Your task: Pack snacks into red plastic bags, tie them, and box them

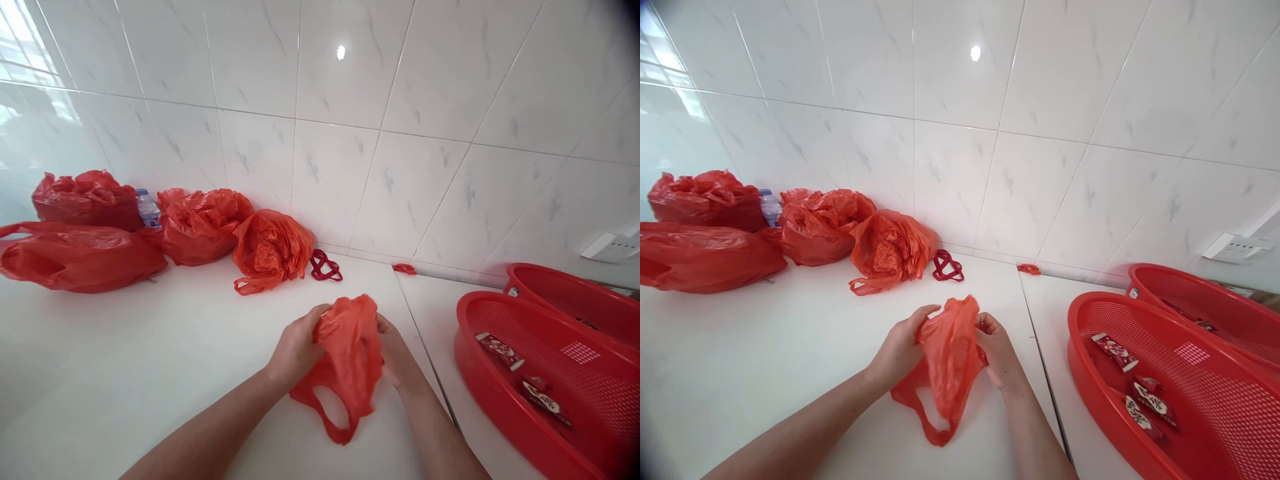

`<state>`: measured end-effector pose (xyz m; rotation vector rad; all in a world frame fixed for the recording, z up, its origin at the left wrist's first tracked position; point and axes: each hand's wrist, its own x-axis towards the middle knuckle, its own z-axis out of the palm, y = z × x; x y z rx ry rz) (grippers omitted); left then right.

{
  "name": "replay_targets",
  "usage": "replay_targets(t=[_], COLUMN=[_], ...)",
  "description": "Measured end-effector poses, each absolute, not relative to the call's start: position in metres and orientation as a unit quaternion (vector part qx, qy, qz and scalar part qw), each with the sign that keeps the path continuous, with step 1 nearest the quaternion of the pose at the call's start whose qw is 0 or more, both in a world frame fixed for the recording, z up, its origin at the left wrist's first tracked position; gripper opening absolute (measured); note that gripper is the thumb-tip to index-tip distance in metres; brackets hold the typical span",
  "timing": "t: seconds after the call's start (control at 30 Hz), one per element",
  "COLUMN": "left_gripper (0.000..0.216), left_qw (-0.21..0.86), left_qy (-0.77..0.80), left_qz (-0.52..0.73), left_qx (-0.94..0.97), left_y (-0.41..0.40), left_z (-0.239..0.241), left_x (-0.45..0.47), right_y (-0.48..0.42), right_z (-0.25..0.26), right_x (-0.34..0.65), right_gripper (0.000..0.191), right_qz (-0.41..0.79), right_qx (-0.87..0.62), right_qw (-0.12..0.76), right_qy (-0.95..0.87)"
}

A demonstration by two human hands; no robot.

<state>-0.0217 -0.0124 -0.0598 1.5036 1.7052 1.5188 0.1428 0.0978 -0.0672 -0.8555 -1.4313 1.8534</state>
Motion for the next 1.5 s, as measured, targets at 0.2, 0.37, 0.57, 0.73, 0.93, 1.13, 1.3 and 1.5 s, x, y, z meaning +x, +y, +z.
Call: replay_targets(t=[0.2, 0.37, 0.57, 0.73, 0.93, 1.13, 1.3, 1.5], left_gripper=[0.028, 0.063, 0.053, 0.032, 0.022, 0.006, 0.01, 0.011], left_qw=[0.274, -0.015, -0.127, -0.081, -0.05, 0.061, 0.153, 0.171], left_qy=[0.67, 0.743, 0.664, 0.724, 0.72, 0.712, 0.67, 0.647], left_qz=[0.619, 0.449, 0.284, 0.348, 0.427, 0.588, 0.659, 0.678], left_qx=[0.306, 0.497, 0.68, 0.59, 0.545, 0.38, 0.305, 0.306], left_y=[0.004, -0.002, -0.006, -0.005, -0.006, -0.002, 0.003, 0.005], left_z=[-0.077, -0.07, -0.064, -0.07, -0.067, -0.066, -0.071, -0.075], left_x=[-0.081, -0.081, -0.057, -0.064, -0.057, -0.064, -0.077, -0.077], right_y=[0.128, 0.135, 0.126, 0.109, 0.054, 0.056, 0.093, 0.114], right_z=[-0.067, -0.073, -0.069, -0.052, -0.045, -0.065, -0.067, -0.071], right_x=[0.168, 0.175, 0.165, 0.162, 0.134, 0.12, 0.149, 0.163], right_gripper=[0.028, 0.025, 0.029, 0.038, 0.054, 0.026, 0.016, 0.022], right_qz=[0.706, 0.681, 0.563, 0.153, -0.006, -0.028, -0.094, -0.016], right_qx=[-0.373, -0.39, -0.427, -0.422, -0.214, -0.313, -0.446, -0.46], right_qw=[0.397, 0.408, 0.372, 0.509, 0.466, 0.264, 0.229, 0.268], right_qy=[-0.453, -0.466, -0.602, -0.735, -0.859, -0.912, -0.86, -0.846])
